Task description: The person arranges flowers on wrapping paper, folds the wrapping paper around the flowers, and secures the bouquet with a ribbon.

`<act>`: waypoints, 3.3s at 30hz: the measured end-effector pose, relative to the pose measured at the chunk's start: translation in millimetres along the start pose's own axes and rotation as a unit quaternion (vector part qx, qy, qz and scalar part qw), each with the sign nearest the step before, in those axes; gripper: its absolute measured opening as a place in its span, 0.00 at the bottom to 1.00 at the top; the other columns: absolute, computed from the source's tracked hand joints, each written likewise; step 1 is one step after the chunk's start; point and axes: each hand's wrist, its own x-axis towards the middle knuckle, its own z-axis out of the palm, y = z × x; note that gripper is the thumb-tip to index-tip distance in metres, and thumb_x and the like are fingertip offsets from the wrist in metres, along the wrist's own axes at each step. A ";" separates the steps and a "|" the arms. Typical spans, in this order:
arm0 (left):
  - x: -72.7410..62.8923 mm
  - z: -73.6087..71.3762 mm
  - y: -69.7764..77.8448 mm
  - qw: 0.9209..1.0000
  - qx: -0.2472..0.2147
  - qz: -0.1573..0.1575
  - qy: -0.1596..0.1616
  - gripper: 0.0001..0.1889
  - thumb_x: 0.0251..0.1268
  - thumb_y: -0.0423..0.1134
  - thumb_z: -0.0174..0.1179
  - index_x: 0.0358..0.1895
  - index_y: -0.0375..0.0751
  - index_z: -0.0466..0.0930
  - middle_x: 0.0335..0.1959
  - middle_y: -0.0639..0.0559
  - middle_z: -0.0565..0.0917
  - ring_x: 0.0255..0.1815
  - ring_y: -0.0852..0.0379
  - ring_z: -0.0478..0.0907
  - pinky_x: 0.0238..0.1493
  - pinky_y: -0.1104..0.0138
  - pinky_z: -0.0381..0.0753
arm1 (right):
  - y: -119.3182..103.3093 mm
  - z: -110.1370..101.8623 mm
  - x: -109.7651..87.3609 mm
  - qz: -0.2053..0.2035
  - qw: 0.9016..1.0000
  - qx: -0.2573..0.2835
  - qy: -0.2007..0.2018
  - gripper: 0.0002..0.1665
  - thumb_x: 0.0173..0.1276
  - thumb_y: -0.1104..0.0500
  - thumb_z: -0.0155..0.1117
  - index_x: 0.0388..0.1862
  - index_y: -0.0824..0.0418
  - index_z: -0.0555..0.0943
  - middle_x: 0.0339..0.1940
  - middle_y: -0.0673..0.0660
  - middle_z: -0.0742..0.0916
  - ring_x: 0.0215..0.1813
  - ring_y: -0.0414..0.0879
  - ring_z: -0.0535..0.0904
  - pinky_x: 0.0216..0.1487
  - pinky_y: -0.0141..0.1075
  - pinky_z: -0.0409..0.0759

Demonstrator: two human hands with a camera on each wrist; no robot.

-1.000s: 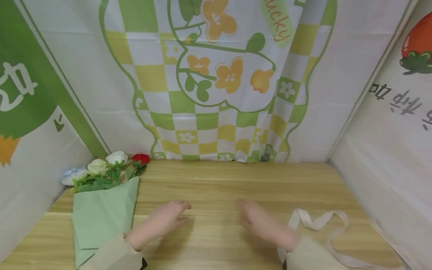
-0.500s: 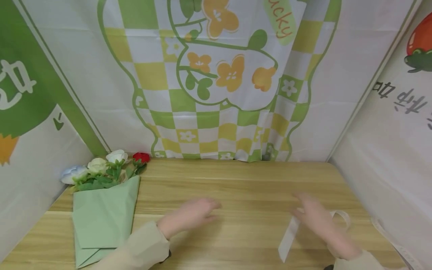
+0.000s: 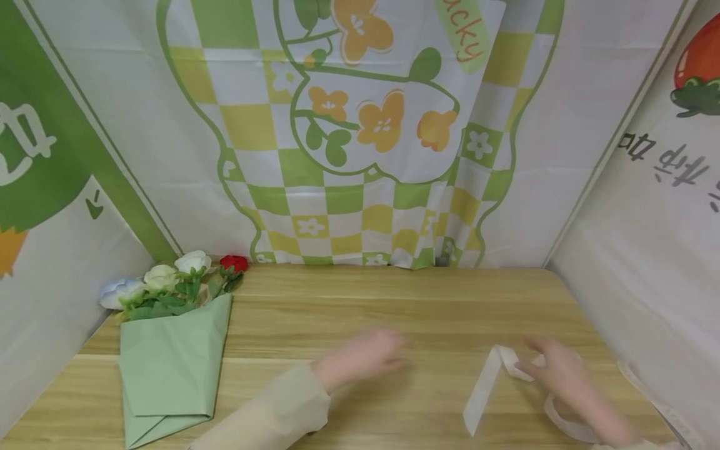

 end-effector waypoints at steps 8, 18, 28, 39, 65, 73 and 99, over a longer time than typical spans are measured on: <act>20.1 8.6 16.2 1.000 0.009 0.018 -0.009 0.14 0.62 0.45 0.57 0.48 0.46 0.78 0.40 0.59 0.81 0.40 0.67 0.76 0.44 0.77 0.73 | 14.7 9.3 0.6 0.015 0.999 -0.013 -0.030 0.22 0.54 0.50 0.68 0.36 0.68 0.82 0.38 0.66 0.84 0.36 0.57 0.81 0.41 0.56 0.74; 34.3 19.2 26.7 0.999 0.009 0.034 -0.001 0.17 0.63 0.49 0.55 0.53 0.47 0.76 0.46 0.60 0.80 0.45 0.68 0.76 0.50 0.77 0.70 | 0.0 22.9 2.3 0.012 1.000 -0.007 -0.015 0.11 0.54 0.54 0.68 0.31 0.62 0.83 0.34 0.63 0.86 0.40 0.61 0.80 0.40 0.54 0.75; 36.2 13.7 34.7 0.999 0.002 0.033 0.031 0.26 0.63 0.53 0.53 0.61 0.45 0.67 0.56 0.58 0.74 0.58 0.64 0.69 0.61 0.72 0.62 | -48.6 33.2 6.1 -0.079 0.995 0.027 -0.052 0.03 0.59 0.62 0.62 0.32 0.62 0.79 0.27 0.49 0.84 0.32 0.47 0.81 0.33 0.40 0.79; 34.8 14.1 30.8 0.993 -0.098 0.047 0.037 0.29 0.55 0.49 0.62 0.59 0.44 0.68 0.53 0.59 0.75 0.54 0.68 0.70 0.58 0.79 0.61 | -85.9 37.4 7.1 -0.211 0.977 0.026 0.021 0.04 0.57 0.64 0.64 0.29 0.56 0.78 0.26 0.46 0.85 0.31 0.41 0.82 0.32 0.36 0.80; -1.3 -47.9 -24.0 0.947 -0.292 -0.054 0.123 0.04 0.59 0.34 0.60 0.31 0.37 0.80 0.30 0.50 0.79 0.32 0.62 0.75 0.34 0.79 0.72 | -107.7 14.1 16.9 -0.188 0.961 0.202 -0.008 0.15 0.55 0.64 0.67 0.41 0.68 0.77 0.28 0.51 0.83 0.28 0.30 0.75 0.24 0.29 0.75; -31.2 -69.1 -59.4 0.934 -0.292 -0.108 0.174 0.03 0.58 0.35 0.60 0.31 0.38 0.81 0.28 0.52 0.79 0.27 0.63 0.70 0.30 0.73 0.71 | -94.7 -0.5 15.1 -0.161 0.970 0.179 0.030 0.13 0.56 0.66 0.65 0.41 0.66 0.78 0.27 0.47 0.82 0.26 0.30 0.71 0.21 0.29 0.70; -131.0 -110.9 -136.8 0.886 -0.385 -0.214 0.144 0.12 0.70 0.37 0.46 0.47 0.37 0.76 0.26 0.49 0.73 0.20 0.59 0.63 0.24 0.68 0.69 | -68.0 -35.1 19.0 -0.199 0.960 0.196 0.010 0.10 0.68 0.70 0.50 0.42 0.70 0.78 0.31 0.45 0.83 0.31 0.32 0.77 0.28 0.29 0.76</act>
